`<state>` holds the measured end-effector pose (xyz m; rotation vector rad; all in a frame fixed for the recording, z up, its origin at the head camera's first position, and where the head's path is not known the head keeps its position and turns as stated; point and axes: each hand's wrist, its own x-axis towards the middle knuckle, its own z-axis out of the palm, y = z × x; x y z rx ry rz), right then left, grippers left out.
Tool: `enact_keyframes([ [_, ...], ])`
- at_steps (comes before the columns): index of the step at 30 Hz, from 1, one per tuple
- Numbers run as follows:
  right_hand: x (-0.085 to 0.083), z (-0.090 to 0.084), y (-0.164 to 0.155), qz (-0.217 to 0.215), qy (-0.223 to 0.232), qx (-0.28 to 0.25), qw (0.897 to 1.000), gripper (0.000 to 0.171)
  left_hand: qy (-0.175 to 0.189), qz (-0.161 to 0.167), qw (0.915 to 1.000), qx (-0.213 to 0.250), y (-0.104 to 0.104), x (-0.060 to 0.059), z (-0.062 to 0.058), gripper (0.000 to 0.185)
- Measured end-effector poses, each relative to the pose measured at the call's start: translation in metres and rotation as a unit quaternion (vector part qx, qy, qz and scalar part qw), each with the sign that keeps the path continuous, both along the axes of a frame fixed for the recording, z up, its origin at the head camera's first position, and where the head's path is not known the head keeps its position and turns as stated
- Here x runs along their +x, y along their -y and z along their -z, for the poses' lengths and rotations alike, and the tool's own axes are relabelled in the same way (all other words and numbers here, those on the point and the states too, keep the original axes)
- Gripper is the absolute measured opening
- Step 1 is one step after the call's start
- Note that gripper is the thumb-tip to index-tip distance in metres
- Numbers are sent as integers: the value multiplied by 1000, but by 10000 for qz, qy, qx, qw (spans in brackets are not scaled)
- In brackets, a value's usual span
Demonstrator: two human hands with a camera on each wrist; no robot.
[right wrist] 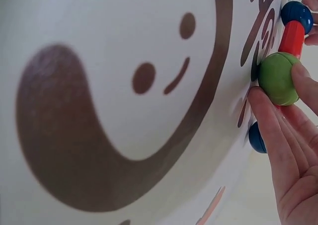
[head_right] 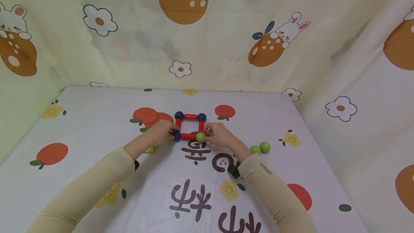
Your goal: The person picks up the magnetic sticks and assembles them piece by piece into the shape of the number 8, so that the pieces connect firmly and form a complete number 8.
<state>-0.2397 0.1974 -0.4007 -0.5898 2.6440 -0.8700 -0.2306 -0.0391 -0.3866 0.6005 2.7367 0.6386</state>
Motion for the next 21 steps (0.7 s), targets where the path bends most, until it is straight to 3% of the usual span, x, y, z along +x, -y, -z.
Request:
enact_keyframes([
  [5,0,0,1,33,17,81,10000,22,-168,152,9995,199,17,2,-5,32],
  [10,1,-1,3,-34,-7,52,10000,23,-279,242,9993,-5,47,7,-9,24],
  [15,2,-3,3,-41,33,53,10000,24,-208,361,9984,-373,71,12,-1,20],
  [21,2,-3,2,-47,57,92,9999,24,-360,395,9967,-619,76,16,10,14],
])
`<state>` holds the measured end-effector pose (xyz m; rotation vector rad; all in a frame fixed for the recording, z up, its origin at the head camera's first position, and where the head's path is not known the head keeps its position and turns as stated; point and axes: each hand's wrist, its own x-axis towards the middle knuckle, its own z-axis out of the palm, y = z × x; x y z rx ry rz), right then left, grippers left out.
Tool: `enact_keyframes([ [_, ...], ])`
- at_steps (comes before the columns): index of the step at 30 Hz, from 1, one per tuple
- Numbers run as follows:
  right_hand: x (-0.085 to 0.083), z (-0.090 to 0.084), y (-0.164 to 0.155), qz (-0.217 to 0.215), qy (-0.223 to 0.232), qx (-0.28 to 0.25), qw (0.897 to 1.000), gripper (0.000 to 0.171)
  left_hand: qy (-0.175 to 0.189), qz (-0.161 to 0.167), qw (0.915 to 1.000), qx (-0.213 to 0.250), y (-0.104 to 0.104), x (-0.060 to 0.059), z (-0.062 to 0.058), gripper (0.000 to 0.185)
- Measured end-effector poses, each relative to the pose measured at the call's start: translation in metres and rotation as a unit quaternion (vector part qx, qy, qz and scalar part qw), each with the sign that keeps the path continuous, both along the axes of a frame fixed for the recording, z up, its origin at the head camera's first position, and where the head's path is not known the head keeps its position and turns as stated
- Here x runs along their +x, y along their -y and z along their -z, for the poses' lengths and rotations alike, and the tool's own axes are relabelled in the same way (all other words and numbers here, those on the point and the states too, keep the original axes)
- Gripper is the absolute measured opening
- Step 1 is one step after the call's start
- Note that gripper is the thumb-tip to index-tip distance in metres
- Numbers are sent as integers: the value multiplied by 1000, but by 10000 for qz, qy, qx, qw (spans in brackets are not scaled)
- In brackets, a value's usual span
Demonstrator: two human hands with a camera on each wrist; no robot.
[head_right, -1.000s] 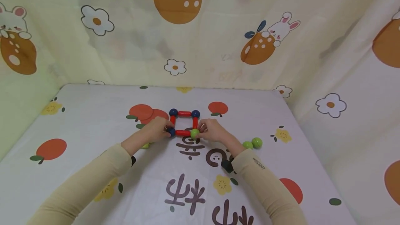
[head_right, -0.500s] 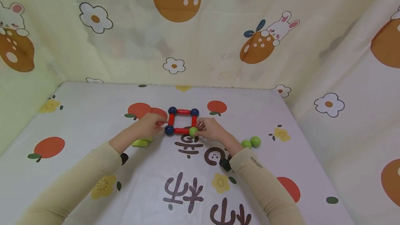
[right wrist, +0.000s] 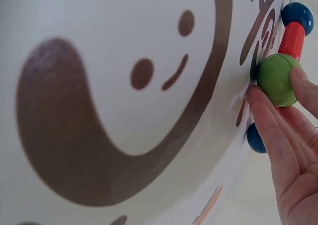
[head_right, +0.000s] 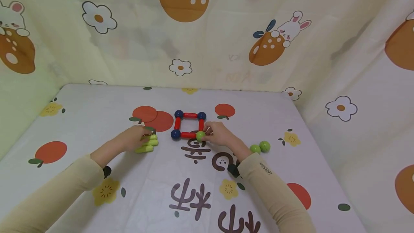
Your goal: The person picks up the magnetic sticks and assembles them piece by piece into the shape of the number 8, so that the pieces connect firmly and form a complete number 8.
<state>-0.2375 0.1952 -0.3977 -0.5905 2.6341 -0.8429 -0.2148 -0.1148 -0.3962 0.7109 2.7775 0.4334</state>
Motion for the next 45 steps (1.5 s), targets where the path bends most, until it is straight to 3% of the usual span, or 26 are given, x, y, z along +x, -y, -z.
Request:
enact_keyframes([
  [10,-1,1,-2,29,13,-16,10000,24,-5,-373,9993,24,-4,0,-2,14],
  [18,-1,2,-3,75,36,-40,10000,24,-261,-375,9982,396,-7,-1,-2,20],
  [24,-1,4,-1,98,-1,9,10000,25,-259,-677,9959,539,-16,2,-7,20],
  [33,-3,2,2,63,27,98,9999,23,-203,-639,9887,1338,-31,13,-7,21],
  [38,-2,2,1,28,51,141,9999,23,215,-956,9812,1661,-41,14,-6,23],
  [45,-2,0,0,30,72,109,9999,23,1317,-1495,9628,1828,-52,15,-4,33],
])
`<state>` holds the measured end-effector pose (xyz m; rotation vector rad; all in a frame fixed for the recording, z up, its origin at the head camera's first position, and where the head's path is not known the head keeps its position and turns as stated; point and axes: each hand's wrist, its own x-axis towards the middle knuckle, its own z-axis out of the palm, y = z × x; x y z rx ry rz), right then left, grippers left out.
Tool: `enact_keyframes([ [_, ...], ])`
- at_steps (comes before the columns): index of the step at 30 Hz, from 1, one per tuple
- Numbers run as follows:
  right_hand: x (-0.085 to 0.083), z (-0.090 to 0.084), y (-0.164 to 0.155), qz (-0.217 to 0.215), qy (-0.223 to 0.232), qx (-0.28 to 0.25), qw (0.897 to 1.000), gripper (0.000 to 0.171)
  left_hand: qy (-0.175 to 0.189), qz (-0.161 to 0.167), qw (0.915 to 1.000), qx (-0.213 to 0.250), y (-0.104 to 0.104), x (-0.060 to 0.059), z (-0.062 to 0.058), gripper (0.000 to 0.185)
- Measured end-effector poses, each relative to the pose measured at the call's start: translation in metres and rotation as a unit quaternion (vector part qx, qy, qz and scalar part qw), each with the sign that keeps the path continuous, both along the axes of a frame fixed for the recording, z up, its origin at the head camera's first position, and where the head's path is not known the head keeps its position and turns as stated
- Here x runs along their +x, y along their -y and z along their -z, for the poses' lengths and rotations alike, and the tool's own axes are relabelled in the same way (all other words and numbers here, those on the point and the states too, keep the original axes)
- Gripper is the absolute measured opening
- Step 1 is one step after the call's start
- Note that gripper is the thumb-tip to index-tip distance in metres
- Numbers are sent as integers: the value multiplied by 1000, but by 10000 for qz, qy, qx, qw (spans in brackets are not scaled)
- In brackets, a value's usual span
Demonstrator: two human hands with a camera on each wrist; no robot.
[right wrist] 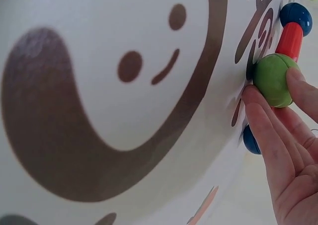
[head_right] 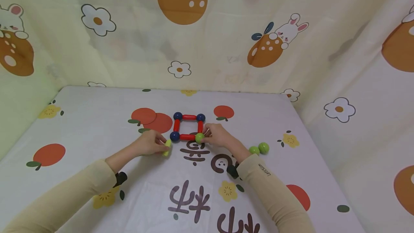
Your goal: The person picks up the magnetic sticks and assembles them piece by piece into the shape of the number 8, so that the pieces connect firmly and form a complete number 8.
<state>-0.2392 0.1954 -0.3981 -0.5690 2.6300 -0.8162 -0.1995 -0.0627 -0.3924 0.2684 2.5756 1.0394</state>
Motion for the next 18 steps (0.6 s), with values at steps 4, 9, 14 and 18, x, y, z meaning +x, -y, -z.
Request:
enact_keyframes([
  [4,-1,1,0,-34,-39,24,10000,23,338,-18,9994,-87,-5,0,1,37],
  [9,-1,-1,-1,-47,-35,35,10000,23,561,-202,9981,-160,-9,-3,5,40],
  [14,0,-1,0,-49,-42,59,10000,23,720,-459,9962,-165,-13,-5,6,44],
  [18,0,-1,1,-23,-28,42,10000,23,779,-523,9955,-138,-14,-6,6,46],
])
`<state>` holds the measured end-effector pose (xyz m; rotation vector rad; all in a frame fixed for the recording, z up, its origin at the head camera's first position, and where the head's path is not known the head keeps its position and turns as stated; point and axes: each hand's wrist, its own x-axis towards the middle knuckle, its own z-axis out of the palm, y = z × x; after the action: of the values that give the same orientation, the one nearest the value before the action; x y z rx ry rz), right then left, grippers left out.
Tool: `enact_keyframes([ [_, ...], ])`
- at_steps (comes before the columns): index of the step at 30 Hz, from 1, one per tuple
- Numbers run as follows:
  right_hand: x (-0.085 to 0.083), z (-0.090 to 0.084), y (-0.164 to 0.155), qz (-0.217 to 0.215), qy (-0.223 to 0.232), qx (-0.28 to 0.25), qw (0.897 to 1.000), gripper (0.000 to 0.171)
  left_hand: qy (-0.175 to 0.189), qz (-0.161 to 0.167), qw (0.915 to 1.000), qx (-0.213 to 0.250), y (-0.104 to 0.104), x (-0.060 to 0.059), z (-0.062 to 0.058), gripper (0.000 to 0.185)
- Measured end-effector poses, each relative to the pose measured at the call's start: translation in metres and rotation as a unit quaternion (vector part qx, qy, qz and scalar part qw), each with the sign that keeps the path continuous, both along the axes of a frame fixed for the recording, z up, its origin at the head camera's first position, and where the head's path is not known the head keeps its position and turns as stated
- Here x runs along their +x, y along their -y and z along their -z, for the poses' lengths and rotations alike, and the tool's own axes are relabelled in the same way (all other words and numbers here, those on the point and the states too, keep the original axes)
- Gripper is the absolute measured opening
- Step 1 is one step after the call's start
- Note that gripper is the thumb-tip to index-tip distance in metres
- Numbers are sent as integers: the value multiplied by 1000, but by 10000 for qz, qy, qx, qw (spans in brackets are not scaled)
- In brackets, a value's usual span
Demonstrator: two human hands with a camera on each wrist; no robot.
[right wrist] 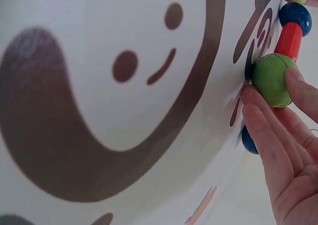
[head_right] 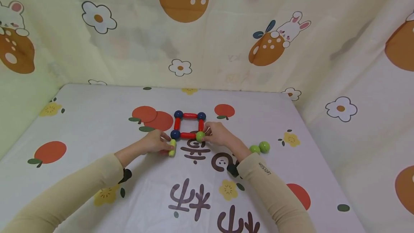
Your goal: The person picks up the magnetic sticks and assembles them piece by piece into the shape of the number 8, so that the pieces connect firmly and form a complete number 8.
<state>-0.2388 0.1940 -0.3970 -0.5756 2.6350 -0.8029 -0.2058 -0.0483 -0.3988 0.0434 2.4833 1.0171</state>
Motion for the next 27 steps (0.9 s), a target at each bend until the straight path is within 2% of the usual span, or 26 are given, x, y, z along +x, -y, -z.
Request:
enact_keyframes([
  [8,1,1,0,-7,-60,-89,9999,23,138,-107,9998,56,-1,-2,1,49],
  [16,0,2,-1,51,-29,-103,9999,24,390,-294,9981,365,-1,-3,0,50],
  [21,0,1,-2,8,-19,-194,9998,24,240,-211,9991,292,-1,-2,0,59],
  [27,1,0,-8,-189,87,-407,9990,27,282,-196,9976,608,-4,-1,1,67],
])
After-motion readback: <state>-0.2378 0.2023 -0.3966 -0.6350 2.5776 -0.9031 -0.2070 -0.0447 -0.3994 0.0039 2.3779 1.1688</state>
